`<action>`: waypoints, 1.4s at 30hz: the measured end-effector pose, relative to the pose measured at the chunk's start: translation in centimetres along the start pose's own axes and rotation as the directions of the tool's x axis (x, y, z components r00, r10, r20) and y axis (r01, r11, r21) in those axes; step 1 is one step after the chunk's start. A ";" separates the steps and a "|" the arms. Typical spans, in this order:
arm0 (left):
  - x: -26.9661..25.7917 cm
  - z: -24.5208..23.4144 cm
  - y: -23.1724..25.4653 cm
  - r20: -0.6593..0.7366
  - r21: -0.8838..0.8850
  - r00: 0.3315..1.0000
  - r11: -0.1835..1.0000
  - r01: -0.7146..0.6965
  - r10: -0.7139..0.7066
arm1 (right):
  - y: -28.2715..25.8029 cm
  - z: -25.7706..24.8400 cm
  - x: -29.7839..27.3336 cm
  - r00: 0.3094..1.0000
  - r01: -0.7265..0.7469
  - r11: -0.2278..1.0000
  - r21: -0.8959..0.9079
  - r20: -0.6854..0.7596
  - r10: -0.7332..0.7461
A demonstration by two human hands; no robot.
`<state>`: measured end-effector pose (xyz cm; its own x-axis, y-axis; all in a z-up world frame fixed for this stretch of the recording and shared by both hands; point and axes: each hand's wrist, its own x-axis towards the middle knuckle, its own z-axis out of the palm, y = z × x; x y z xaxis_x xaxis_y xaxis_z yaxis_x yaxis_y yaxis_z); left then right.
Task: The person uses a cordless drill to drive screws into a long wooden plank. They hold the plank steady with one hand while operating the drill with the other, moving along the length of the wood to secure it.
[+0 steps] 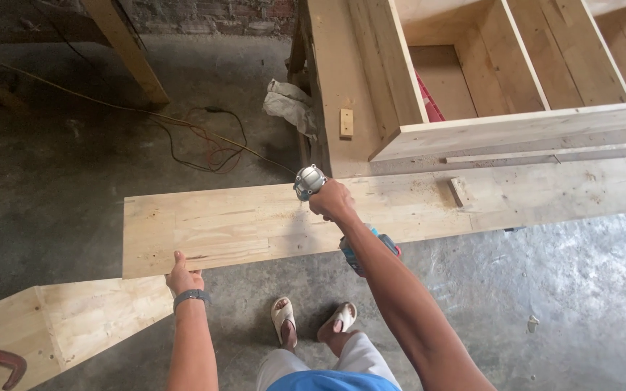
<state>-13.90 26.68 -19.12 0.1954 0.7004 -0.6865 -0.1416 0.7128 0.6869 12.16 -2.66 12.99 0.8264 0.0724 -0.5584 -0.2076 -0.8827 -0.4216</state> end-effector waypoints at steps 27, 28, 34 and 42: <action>0.3 0.6 0.3 0.012 0.138 1.000 0.990 -0.017 0.016 | 1.6 -1.0 0.6 0.994 0.099 0.994 -0.038 0.045 -0.097; 0.0 0.7 0.3 0.008 0.145 1.000 0.989 -0.020 0.019 | 1.7 -0.8 1.0 0.994 0.100 0.993 -0.060 0.048 -0.097; -1.3 1.4 1.3 -0.006 0.155 1.000 0.988 0.006 -0.005 | 1.2 -1.0 0.4 0.994 0.102 0.989 -0.107 0.045 -0.098; 0.2 0.9 0.7 0.017 0.150 1.000 0.988 0.018 -0.021 | 1.5 -0.5 0.5 0.994 0.103 0.986 -0.133 0.032 -0.100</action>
<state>-13.05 27.29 -18.54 0.2151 0.6843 -0.6967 0.0094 0.7120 0.7022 12.56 -4.18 12.47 0.8260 0.1751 -0.5358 -0.0496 -0.9243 -0.3785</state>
